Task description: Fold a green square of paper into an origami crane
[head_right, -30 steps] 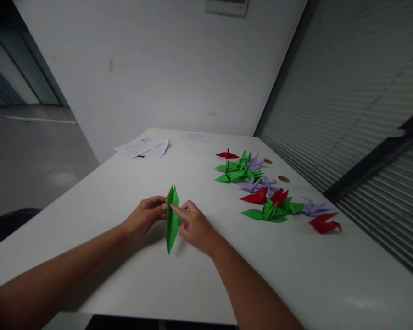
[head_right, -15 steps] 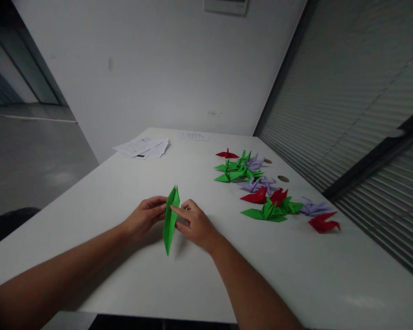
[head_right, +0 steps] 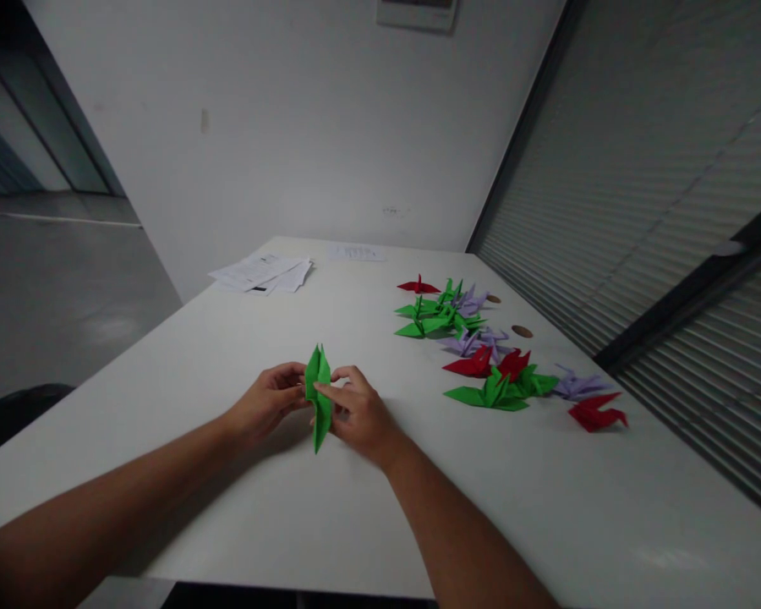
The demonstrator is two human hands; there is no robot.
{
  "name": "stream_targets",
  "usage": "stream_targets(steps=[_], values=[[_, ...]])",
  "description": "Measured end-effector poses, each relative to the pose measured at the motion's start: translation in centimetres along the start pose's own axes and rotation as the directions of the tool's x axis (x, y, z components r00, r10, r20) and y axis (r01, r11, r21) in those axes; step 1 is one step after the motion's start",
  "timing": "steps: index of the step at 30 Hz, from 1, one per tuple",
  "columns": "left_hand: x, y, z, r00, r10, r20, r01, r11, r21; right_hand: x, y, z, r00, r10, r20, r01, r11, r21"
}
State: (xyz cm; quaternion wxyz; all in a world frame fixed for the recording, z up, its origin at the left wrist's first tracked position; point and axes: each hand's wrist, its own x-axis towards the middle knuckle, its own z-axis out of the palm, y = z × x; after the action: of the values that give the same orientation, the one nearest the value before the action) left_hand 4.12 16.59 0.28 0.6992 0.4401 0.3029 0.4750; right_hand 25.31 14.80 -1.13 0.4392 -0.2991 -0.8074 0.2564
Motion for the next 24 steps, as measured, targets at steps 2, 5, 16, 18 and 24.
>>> stream_targets(steps=[2, 5, 16, 18, 24], values=[[0.0, 0.1, 0.0, 1.000, 0.004, 0.009, -0.004, 1.000, 0.011, 0.0, 0.3, 0.1, 1.000, 0.003, -0.011, -0.002, 1.000, 0.015], [0.1, 0.0, 0.0, 1.000, 0.005, 0.028, -0.006, 0.999, 0.037, 0.1, 0.4, 0.2, 0.999, 0.035, -0.037, -0.033, 0.998, 0.047], [0.3, -0.8, -0.8, 0.992, 0.006, 0.127, -0.031, 0.980, 0.195, 0.5, 0.1, 1.4, 0.898, 0.405, -0.172, -0.335, 0.882, 0.331], [0.1, -0.7, -0.8, 0.990, -0.023, 0.139, -0.003, 0.983, 0.183, 0.4, 0.4, 1.8, 0.868, 0.479, -0.134, -0.396, 0.828, 0.397], [-0.4, -0.2, -0.4, 0.988, -0.054, 0.144, 0.030, 0.986, 0.161, 0.8, 0.1, 1.7, 0.831, 0.542, -0.121, -0.441, 0.777, 0.449]])
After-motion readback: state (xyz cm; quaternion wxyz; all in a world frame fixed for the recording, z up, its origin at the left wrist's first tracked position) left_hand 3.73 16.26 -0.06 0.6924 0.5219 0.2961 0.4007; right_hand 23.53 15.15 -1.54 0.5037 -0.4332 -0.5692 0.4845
